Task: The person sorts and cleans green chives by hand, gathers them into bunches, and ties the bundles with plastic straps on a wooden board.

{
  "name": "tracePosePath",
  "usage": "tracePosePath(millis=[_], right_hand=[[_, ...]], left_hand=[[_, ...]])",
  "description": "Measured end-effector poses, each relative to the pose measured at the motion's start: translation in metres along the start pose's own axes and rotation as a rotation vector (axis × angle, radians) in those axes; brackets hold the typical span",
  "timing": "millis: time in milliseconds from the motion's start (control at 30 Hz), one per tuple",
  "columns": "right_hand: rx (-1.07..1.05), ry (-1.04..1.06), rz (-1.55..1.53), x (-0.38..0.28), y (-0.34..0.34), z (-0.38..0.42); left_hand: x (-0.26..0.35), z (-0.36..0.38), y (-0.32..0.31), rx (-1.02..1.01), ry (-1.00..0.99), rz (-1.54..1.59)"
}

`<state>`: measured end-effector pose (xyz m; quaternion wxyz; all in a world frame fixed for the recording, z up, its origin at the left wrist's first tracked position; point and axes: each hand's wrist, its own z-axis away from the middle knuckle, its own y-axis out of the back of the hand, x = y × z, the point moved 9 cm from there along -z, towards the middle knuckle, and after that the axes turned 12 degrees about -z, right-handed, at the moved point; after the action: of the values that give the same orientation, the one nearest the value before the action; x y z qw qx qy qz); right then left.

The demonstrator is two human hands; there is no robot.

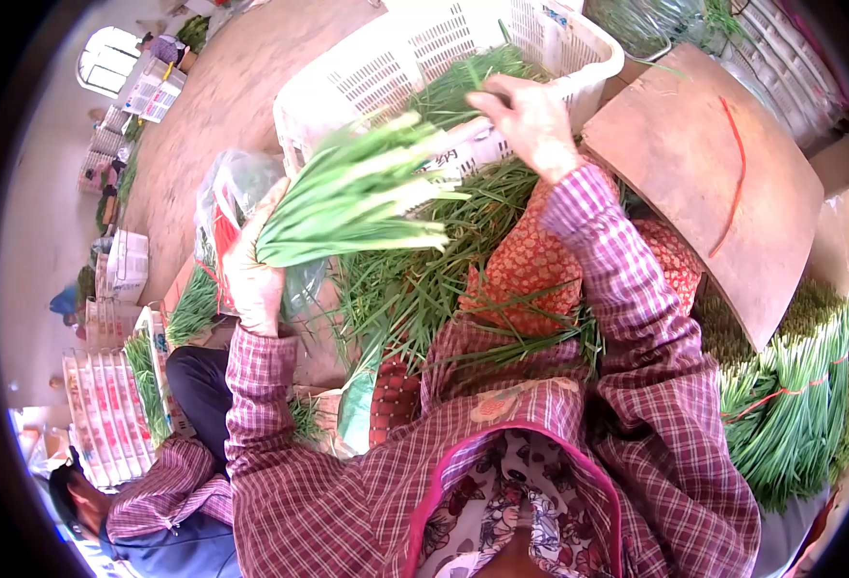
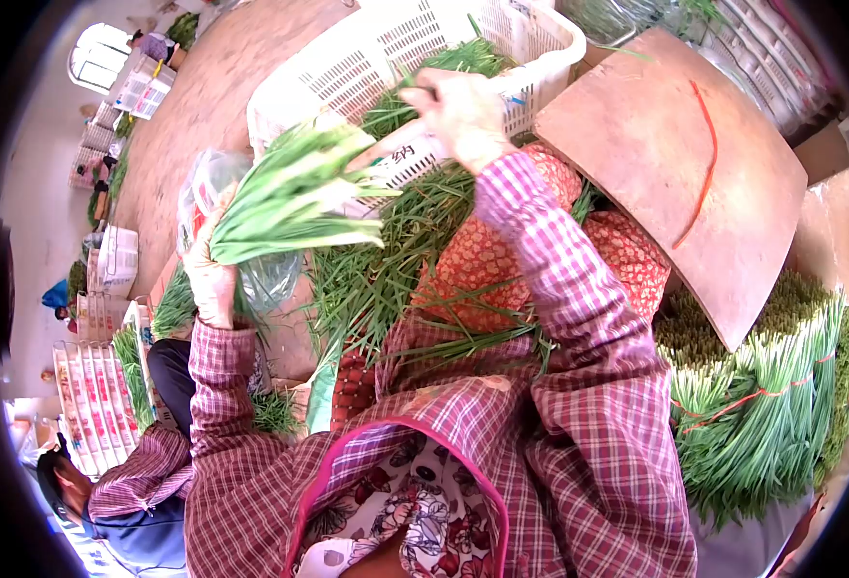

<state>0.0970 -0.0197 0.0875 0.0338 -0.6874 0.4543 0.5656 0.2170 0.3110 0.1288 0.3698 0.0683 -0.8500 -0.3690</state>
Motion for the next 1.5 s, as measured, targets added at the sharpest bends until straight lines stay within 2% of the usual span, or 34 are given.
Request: tracePosePath(millis=[33,100,167,233,300,367,433,467,533,600,700,767,867,900,1033,1100,1133,1167,1233,1333,1367,1433,1500], right_hand=[[-0.063,-0.083,0.033,0.007,0.005,0.001],[-0.121,0.002,0.115,0.013,0.006,0.008],[-0.159,0.04,0.189,0.018,0.006,0.014],[-0.19,-0.007,0.329,0.026,0.007,0.02],[-0.244,-0.051,0.444,0.039,0.0,0.026],[-0.296,-0.101,0.562,0.053,-0.002,0.032],[-0.299,-0.007,0.581,0.038,-0.001,0.039],[-0.161,0.095,0.504,0.02,0.007,0.038],[-0.041,0.198,0.223,-0.023,0.019,0.03],[-0.033,0.303,-0.079,-0.07,0.02,0.028],[-0.183,0.101,-0.448,-0.088,-0.009,0.025],[-0.182,0.064,-0.348,-0.091,-0.023,0.021],[-0.144,0.103,-0.467,-0.083,-0.041,0.016],[-0.125,0.123,-0.542,-0.087,-0.04,0.015],[-0.13,0.082,-0.468,-0.078,-0.027,0.019],[0.039,0.097,-0.419,-0.064,-0.003,0.011],[0.2,0.276,-0.154,-0.075,0.017,0.011],[0.189,0.288,-0.118,-0.072,0.021,0.01],[0.116,0.348,-0.317,-0.079,0.016,0.01],[-0.092,0.296,-0.364,-0.097,-0.002,0.011],[-0.093,0.298,-0.365,-0.101,-0.006,0.011],[-0.176,0.215,-0.551,-0.099,-0.019,0.009],[-0.131,0.262,-0.535,-0.098,-0.018,0.008]], left_hand=[[-0.028,0.005,-0.007,-0.011,0.289,0.479],[-0.026,0.029,-0.037,-0.374,0.478,0.604],[-0.041,0.057,-0.059,-0.504,0.709,0.713],[-0.036,0.068,-0.077,-0.654,0.767,0.926],[-0.041,0.073,-0.077,-0.634,0.754,0.854],[-0.034,0.075,-0.087,-0.735,0.714,1.015],[-0.032,0.075,-0.091,-0.752,0.692,1.057],[-0.032,0.075,-0.092,-0.761,0.684,1.078],[-0.031,0.077,-0.093,-0.771,0.68,1.098],[-0.037,0.078,-0.094,-0.722,0.701,1.055],[-0.034,0.077,-0.096,-0.713,0.683,1.036],[-0.037,0.081,-0.098,-0.704,0.714,1.031],[-0.036,0.083,-0.099,-0.715,0.727,1.014],[-0.036,0.084,-0.099,-0.72,0.727,1.004],[-0.039,0.086,-0.096,-0.688,0.741,0.996],[-0.038,0.085,-0.094,-0.687,0.713,1.002],[-0.036,0.084,-0.093,-0.685,0.683,1.005],[-0.035,0.085,-0.093,-0.685,0.683,1.007],[-0.033,0.084,-0.092,-0.65,0.692,1.001],[-0.034,0.085,-0.093,-0.657,0.701,0.972],[-0.034,0.085,-0.093,-0.655,0.701,0.973],[-0.028,0.085,-0.092,-0.646,0.719,0.948],[-0.026,0.084,-0.091,-0.646,0.705,0.949]])
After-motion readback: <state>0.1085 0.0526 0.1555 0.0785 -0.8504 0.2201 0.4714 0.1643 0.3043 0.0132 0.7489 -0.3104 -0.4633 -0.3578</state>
